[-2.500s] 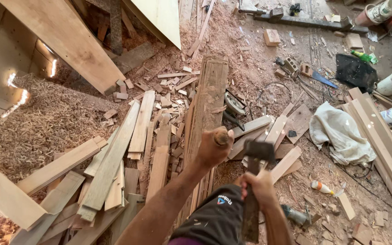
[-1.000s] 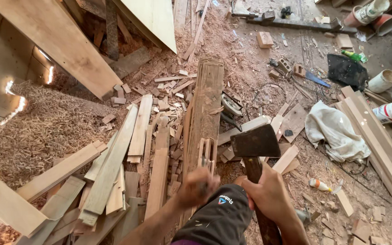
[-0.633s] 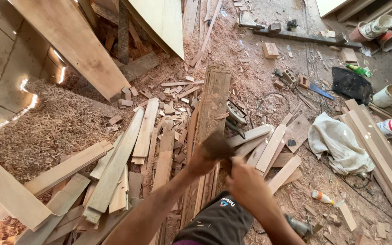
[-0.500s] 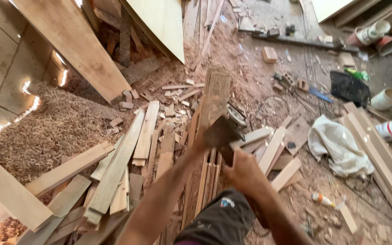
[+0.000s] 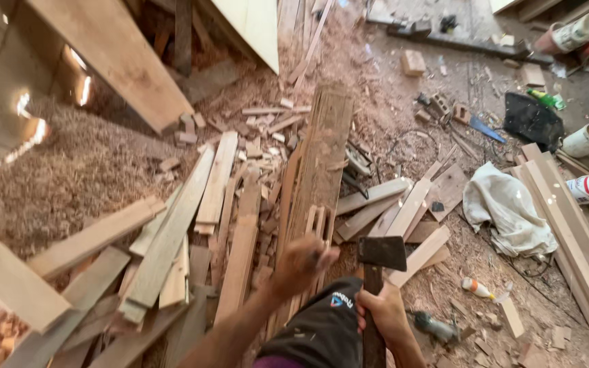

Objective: The person stands over a pile of wood scraps on the floor and uses a small hand axe to split and chop pieces of wood, repositioning each piece on a base plank between strikes and setting split pieces aside.

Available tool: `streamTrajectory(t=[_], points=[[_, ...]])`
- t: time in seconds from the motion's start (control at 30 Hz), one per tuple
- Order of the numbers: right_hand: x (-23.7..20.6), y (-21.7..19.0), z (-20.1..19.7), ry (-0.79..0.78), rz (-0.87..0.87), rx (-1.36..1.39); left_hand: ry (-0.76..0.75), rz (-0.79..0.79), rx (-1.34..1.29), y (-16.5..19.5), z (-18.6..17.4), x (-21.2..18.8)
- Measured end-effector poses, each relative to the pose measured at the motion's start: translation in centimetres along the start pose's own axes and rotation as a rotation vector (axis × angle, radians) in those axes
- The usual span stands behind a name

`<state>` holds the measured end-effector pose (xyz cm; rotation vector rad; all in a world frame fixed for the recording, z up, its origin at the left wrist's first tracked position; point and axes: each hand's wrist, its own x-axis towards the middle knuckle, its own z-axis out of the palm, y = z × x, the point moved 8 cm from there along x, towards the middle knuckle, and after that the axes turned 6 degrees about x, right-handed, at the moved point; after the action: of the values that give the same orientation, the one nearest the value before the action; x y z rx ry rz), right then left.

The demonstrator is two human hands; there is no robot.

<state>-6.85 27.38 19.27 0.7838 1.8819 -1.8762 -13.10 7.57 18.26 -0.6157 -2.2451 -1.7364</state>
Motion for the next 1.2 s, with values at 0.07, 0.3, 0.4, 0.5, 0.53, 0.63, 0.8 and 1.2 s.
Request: streamTrajectory(t=[0.07, 0.3, 0.4, 0.5, 0.53, 0.63, 0.8, 1.2], points=[[0.9, 0.7, 0.5, -0.012, -0.029, 0.008, -0.025, 0.059, 0.001, 1.7, -1.1, 1.5], [2.7, 3.0, 1.2, -0.110, 0.035, 0.016, 0.107, 0.175, -0.168, 4.7, -3.2, 0.8], [2.7, 4.1, 0.2, -0.089, 0.091, 0.062, -0.056, -0.208, -0.236, 0.4, -0.5, 0.4], [2.9, 3.9, -0.2, -0.105, 0.024, 0.094, -0.166, 0.331, -0.069, 4.2, 0.1, -0.4], [2.8, 4.0, -0.3, -0.103, 0.021, 0.099, -0.154, 0.286, -0.071, 3.9, -0.1, -0.3], [2.6, 5.0, -0.7, -0.048, 0.124, 0.161, -0.148, 0.117, -0.169, 2.4, -0.8, -0.2], [2.5, 4.4, 0.0, -0.105, 0.042, 0.147, -0.191, 0.380, -0.083, 1.7, -1.0, -0.1], [2.4, 4.4, -0.6, -0.077, 0.052, 0.202, 0.418, 0.318, 0.316, 4.4, -10.5, 17.8]])
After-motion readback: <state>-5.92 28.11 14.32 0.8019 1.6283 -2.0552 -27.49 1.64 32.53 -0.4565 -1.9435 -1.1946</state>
